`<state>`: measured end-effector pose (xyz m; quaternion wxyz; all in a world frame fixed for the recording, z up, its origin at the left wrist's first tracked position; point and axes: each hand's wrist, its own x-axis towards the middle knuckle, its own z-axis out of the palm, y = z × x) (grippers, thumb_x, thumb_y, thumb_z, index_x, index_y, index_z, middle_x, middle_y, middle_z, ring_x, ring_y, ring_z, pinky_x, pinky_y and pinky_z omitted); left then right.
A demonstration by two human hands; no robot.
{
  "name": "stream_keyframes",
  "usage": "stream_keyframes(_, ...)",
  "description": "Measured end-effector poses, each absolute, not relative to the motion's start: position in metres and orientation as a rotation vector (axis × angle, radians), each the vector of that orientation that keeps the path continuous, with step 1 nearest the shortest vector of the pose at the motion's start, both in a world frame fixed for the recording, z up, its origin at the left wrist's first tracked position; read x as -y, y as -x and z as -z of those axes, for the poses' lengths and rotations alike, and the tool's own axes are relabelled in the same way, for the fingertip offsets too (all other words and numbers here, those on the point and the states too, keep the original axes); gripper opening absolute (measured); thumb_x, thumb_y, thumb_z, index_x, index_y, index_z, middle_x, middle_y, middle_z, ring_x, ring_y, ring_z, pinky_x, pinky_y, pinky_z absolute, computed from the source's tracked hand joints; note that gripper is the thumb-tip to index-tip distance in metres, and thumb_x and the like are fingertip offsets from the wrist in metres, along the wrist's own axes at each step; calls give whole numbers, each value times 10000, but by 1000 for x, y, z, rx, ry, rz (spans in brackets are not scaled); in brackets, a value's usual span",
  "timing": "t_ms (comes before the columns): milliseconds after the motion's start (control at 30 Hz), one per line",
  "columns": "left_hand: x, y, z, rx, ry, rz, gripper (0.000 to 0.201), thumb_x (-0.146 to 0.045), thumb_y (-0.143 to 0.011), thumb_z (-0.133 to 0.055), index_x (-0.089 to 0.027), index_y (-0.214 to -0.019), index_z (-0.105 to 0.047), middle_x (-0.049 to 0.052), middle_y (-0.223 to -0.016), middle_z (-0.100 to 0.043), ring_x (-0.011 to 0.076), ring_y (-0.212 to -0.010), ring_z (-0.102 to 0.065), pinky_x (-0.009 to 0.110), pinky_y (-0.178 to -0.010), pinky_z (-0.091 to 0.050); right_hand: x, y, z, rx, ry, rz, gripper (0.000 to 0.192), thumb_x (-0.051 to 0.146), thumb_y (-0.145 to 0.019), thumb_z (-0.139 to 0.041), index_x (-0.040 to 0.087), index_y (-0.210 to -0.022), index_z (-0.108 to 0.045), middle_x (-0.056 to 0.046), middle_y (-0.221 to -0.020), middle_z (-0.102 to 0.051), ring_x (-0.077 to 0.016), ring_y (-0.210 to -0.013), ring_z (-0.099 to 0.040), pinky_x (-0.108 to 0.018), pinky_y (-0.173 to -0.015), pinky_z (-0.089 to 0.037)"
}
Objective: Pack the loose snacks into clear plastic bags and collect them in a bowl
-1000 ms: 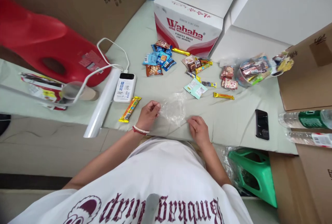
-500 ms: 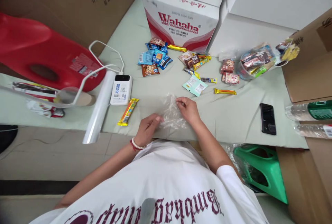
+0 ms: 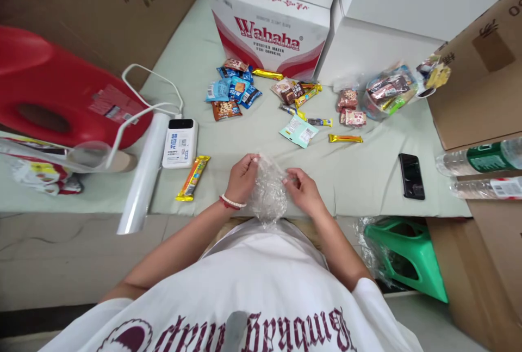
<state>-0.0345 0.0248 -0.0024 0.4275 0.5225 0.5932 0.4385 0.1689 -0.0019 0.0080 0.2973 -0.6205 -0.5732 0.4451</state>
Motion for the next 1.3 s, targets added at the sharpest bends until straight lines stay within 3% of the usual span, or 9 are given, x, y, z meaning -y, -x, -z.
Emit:
stream_keyframes(133, -10, 26, 0, -1389, -1415, -1024, 382, -466, -1009, -501, -198, -1114, -752, 39, -950, -779, 180, -833, -679, 273, -772, -493, -10, -163, -20, 1557, 1545, -1040, 628, 482, -696, -844, 230, -1247, -679, -83, -1186, -699, -227, -978, -607, -335, -806, -503)
stream_keyframes(233, -9, 27, 0, -1384, -1375, -1076, 435, -515, -1018, -482, -198, -1103, -767, 55, -1049, -792, 207, -978, -706, 290, -866, -515, -30, -156, -20, 1244, 1484, -1184, 368, 533, -772, -756, 213, -946, -705, -30, -885, -678, -180, -789, -593, -296, -678, -478)
stream_keyframes(300, -11, 32, 2, -1452, -1277, -1104, 486, -577, -1010, -472, -198, -1086, -767, 58, -1034, -788, 222, -1014, -702, 302, -878, -526, -41, -154, -16, 962, 1471, -1323, 384, 564, -734, -773, 209, -827, -660, 12, -726, -602, -137, -630, -510, -262, -548, -403)
stream_keyframes(567, -9, 49, 5, -1394, -858, -1055, 592, -661, -949, -523, -185, -1257, -696, 55, -914, -705, 153, -706, -635, 240, -531, -445, -57, -163, -11, 846, 1416, -1469, 410, 504, -610, -888, 195, -770, -672, 47, -642, -570, -92, -555, -445, -226, -480, -349)
stream_keyframes(733, -12, 58, -6, -1365, -759, -921, 618, -584, -856, -677, -159, -1298, -599, 86, -1025, -708, 172, -797, -682, 218, -511, -443, -75, -176, -6, 864, 1445, -1355, 352, 449, -612, -849, 201, -753, -642, 55, -611, -524, -97, -538, -422, -234, -453, -312)
stream_keyframes(967, -8, 70, -7, -1436, -1064, -670, 488, -468, -744, -757, -152, -1099, -644, 33, -808, -701, 160, -693, -610, 278, -623, -464, -107, -204, 9, 1078, 1597, -1122, 322, 468, -714, -717, 192, -864, -641, 20, -703, -569, -133, -611, -491, -274, -552, -422)
stream_keyframes(1100, 0, 74, -3, -1453, -1072, -697, 367, -417, -768, -682, -182, -1045, -630, 7, -773, -682, 139, -603, -569, 276, -590, -438, -88, -215, -13, 1481, 1766, -528, 479, 447, -804, -694, 178, -1196, -633, -113, -1122, -658, -235, -933, -596, -391, -807, -520)
stream_keyframes(1167, 3, 75, -1, -1450, -1035, -739, 314, -380, -770, -658, -192, -1018, -613, 9, -803, -696, 126, -573, -566, 266, -574, -432, -59, -206, -30, 1644, 1703, -307, 400, 430, -898, -638, 190, -1218, -631, -136, -1189, -633, -264, -1027, -593, -425, -882, -511)
stream_keyframes(1300, 7, 73, -1, -1456, -985, -793, 238, -334, -761, -641, -199, -955, -611, 14, -839, -712, 106, -522, -549, 249, -527, -415, 7, -156, -39, 2042, 1476, -557, 261, 445, -995, -590, 231, -1103, -694, -103, -1060, -653, -252, -995, -627, -375, -848, -517)
